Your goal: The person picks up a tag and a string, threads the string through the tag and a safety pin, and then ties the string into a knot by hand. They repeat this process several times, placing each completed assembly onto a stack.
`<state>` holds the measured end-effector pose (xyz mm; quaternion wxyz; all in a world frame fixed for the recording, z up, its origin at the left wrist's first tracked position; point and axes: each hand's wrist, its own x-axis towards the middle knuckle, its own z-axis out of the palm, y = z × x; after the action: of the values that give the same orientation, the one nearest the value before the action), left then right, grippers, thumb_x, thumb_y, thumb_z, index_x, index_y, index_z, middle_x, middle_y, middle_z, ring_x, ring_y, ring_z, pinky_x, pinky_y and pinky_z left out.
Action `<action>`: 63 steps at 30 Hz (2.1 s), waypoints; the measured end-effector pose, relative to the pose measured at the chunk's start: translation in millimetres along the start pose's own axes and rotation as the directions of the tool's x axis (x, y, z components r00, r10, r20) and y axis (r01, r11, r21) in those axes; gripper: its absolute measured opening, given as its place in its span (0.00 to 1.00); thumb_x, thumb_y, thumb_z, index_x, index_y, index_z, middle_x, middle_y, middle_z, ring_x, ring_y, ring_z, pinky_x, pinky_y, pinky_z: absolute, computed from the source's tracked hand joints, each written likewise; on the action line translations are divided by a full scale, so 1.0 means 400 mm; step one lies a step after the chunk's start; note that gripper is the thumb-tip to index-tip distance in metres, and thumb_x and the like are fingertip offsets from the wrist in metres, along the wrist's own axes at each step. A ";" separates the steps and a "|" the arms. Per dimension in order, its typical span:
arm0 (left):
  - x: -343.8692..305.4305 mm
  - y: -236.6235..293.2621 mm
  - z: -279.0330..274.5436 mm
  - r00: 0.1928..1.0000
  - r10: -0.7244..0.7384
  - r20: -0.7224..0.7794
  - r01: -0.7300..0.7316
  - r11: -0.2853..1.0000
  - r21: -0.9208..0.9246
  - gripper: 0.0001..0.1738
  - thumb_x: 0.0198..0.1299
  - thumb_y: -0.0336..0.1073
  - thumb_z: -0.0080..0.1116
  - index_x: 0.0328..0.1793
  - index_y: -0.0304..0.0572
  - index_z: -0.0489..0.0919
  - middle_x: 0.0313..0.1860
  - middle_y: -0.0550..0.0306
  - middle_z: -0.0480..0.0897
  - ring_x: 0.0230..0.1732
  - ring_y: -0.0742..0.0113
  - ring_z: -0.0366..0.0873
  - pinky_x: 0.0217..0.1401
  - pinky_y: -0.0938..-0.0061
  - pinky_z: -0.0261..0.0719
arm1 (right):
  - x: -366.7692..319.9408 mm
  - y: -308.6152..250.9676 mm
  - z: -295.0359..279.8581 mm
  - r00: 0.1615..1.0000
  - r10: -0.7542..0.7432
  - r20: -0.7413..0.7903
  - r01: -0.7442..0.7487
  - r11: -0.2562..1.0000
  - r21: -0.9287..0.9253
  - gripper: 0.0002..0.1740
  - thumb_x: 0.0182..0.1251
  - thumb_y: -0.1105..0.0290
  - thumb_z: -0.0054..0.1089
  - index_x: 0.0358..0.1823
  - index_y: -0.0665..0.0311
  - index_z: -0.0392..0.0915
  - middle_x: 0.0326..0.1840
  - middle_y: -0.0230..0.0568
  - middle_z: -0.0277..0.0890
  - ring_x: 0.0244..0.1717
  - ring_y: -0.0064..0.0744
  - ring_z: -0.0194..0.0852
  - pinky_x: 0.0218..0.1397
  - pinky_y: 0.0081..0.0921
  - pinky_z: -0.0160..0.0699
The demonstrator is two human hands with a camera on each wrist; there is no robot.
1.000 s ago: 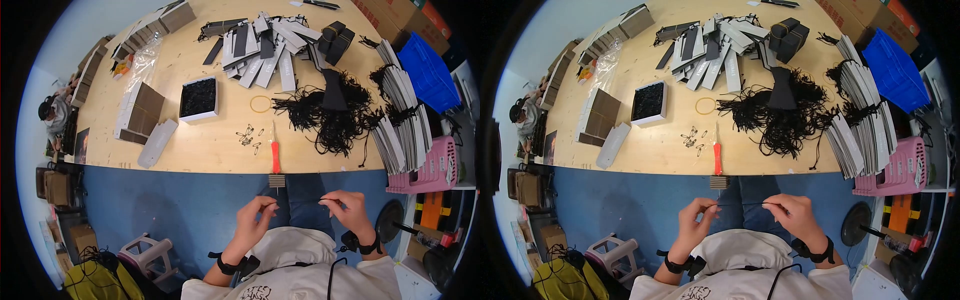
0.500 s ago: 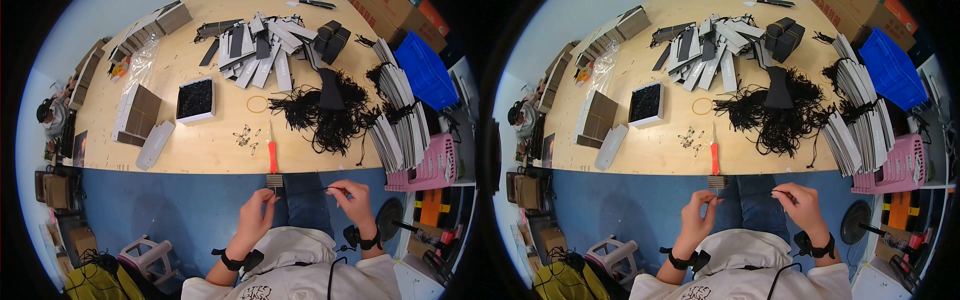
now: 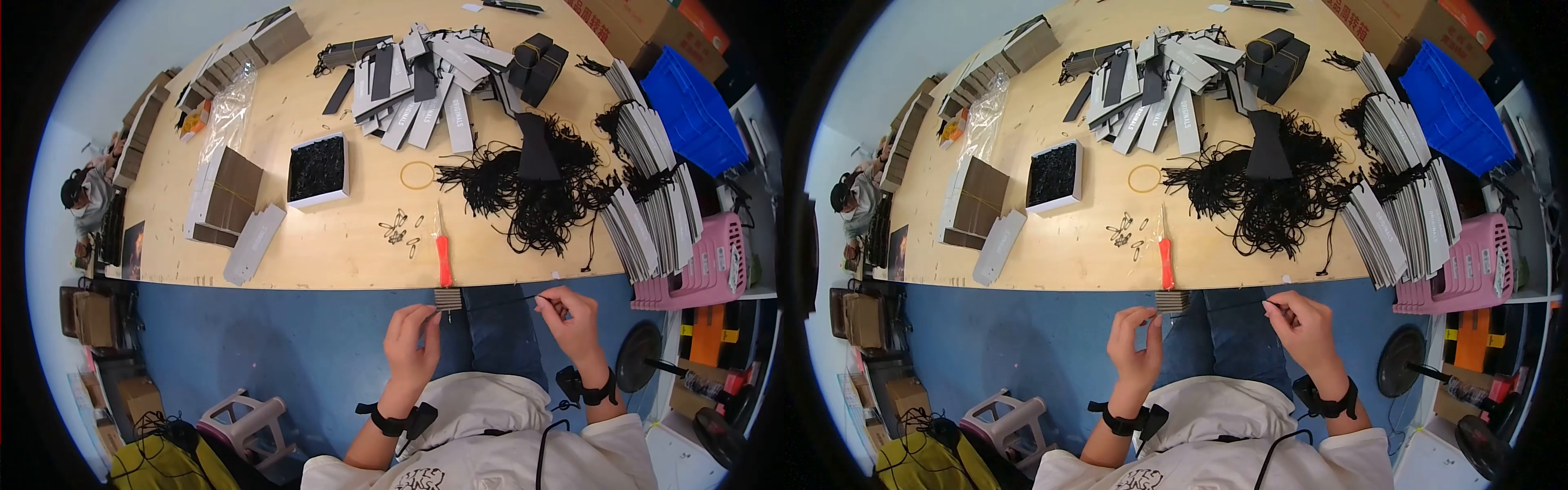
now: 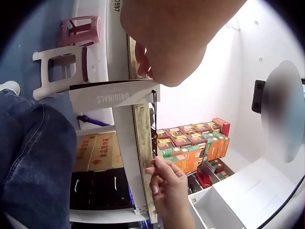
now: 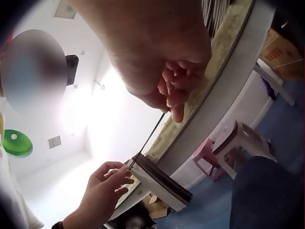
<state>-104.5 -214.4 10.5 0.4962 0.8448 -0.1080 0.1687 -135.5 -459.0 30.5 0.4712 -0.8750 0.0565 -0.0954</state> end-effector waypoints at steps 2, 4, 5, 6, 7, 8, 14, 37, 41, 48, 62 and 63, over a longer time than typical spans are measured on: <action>0.000 -0.001 0.001 1.000 -0.014 -0.011 0.014 0.998 -0.056 0.09 0.56 0.21 0.64 0.42 0.36 0.78 0.38 0.50 0.82 0.37 0.59 0.79 0.40 0.73 0.77 | 0.000 0.000 0.001 1.000 0.004 0.001 -0.004 1.000 0.005 0.02 0.62 0.77 0.65 0.33 0.67 0.80 0.23 0.33 0.79 0.18 0.13 0.68 0.21 0.14 0.64; -0.001 0.001 0.002 0.999 -0.029 -0.020 0.026 0.993 -0.113 0.09 0.56 0.21 0.64 0.42 0.36 0.78 0.38 0.50 0.82 0.37 0.60 0.79 0.41 0.73 0.77 | 0.000 -0.002 0.001 1.000 0.007 0.003 -0.007 1.000 0.010 0.03 0.62 0.77 0.66 0.33 0.68 0.80 0.23 0.34 0.79 0.18 0.14 0.68 0.21 0.15 0.64; -0.002 0.004 0.004 0.998 -0.059 -0.020 0.056 0.991 -0.120 0.09 0.56 0.21 0.64 0.41 0.36 0.78 0.39 0.51 0.81 0.38 0.61 0.79 0.42 0.73 0.77 | 0.000 -0.001 0.001 1.000 0.006 0.002 -0.006 1.000 0.011 0.03 0.62 0.77 0.66 0.33 0.68 0.80 0.23 0.34 0.79 0.18 0.14 0.68 0.21 0.15 0.64; -0.003 0.007 0.005 0.996 -0.090 -0.020 0.086 0.988 -0.126 0.08 0.56 0.21 0.64 0.41 0.36 0.78 0.39 0.51 0.81 0.39 0.62 0.78 0.43 0.73 0.77 | 0.000 -0.001 0.002 1.000 0.009 0.005 -0.009 1.000 0.009 0.03 0.62 0.77 0.66 0.33 0.68 0.80 0.23 0.34 0.80 0.18 0.14 0.68 0.21 0.15 0.64; -0.005 0.005 0.006 0.996 -0.088 -0.020 0.085 0.988 -0.126 0.08 0.56 0.21 0.64 0.41 0.36 0.78 0.39 0.51 0.81 0.39 0.62 0.78 0.43 0.73 0.77 | -0.001 0.000 0.002 1.000 0.011 0.007 -0.011 1.000 0.008 0.03 0.62 0.77 0.66 0.33 0.68 0.80 0.22 0.34 0.80 0.18 0.14 0.68 0.21 0.15 0.64; -0.006 0.002 0.009 0.997 -0.070 -0.029 0.066 0.992 -0.109 0.09 0.56 0.21 0.64 0.41 0.37 0.78 0.40 0.52 0.81 0.39 0.63 0.79 0.40 0.76 0.78 | -0.001 0.001 0.002 1.000 0.010 0.006 -0.010 1.000 0.009 0.03 0.62 0.77 0.66 0.33 0.68 0.80 0.22 0.34 0.80 0.18 0.14 0.68 0.21 0.15 0.64; -0.024 -0.014 0.026 0.990 -0.130 -0.062 0.117 0.977 -0.175 0.09 0.57 0.23 0.65 0.43 0.38 0.78 0.41 0.53 0.81 0.41 0.65 0.80 0.38 0.77 0.78 | -0.005 0.008 0.005 1.000 0.010 0.015 -0.010 1.000 0.017 0.03 0.62 0.76 0.66 0.33 0.67 0.80 0.22 0.34 0.80 0.18 0.14 0.69 0.21 0.14 0.65; -0.035 0.005 0.020 0.958 -0.287 0.019 0.272 0.883 -0.382 0.08 0.57 0.22 0.64 0.41 0.36 0.77 0.47 0.52 0.76 0.51 0.64 0.74 0.58 0.73 0.70 | -0.007 0.011 0.011 0.999 0.019 0.031 -0.020 1.000 0.019 0.03 0.62 0.76 0.66 0.34 0.67 0.80 0.23 0.35 0.81 0.19 0.14 0.72 0.22 0.15 0.66; -0.053 -0.001 0.032 0.959 -0.281 0.020 0.267 0.883 -0.385 0.09 0.58 0.23 0.63 0.42 0.36 0.75 0.44 0.54 0.72 0.49 0.65 0.71 0.57 0.75 0.68 | -0.009 0.014 0.010 0.999 0.024 0.037 -0.024 0.999 0.022 0.03 0.62 0.76 0.66 0.34 0.67 0.80 0.23 0.35 0.80 0.19 0.15 0.71 0.22 0.15 0.66; -0.071 -0.025 0.037 0.978 -0.205 0.032 0.204 0.925 -0.320 0.06 0.61 0.23 0.59 0.41 0.36 0.74 0.41 0.53 0.73 0.44 0.64 0.71 0.51 0.76 0.69 | -0.010 0.021 0.010 0.995 0.095 0.007 -0.095 0.990 0.105 0.04 0.57 0.77 0.71 0.32 0.68 0.83 0.24 0.34 0.80 0.21 0.13 0.70 0.24 0.14 0.66; -0.118 -0.018 0.042 0.966 -0.188 0.177 0.245 0.885 -0.396 0.04 0.64 0.24 0.59 0.40 0.36 0.75 0.44 0.50 0.79 0.52 0.61 0.77 0.58 0.70 0.72 | 0.009 -0.094 0.074 0.953 -0.011 0.302 -0.071 0.963 0.260 0.05 0.58 0.80 0.67 0.36 0.68 0.84 0.31 0.39 0.81 0.28 0.27 0.79 0.32 0.20 0.74; -0.117 -0.019 0.040 0.970 -0.171 0.172 0.223 0.907 -0.358 0.04 0.63 0.23 0.59 0.40 0.36 0.75 0.45 0.49 0.80 0.51 0.60 0.78 0.57 0.70 0.73 | 0.013 -0.104 0.085 0.956 -0.070 0.283 0.003 0.973 0.230 0.04 0.59 0.79 0.66 0.36 0.67 0.84 0.32 0.40 0.81 0.33 0.34 0.79 0.34 0.24 0.75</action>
<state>-142.0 -223.8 -21.2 0.6542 0.7506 -0.0861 0.0358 -122.7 -409.4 47.3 0.5693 -0.8209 -0.0408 0.0192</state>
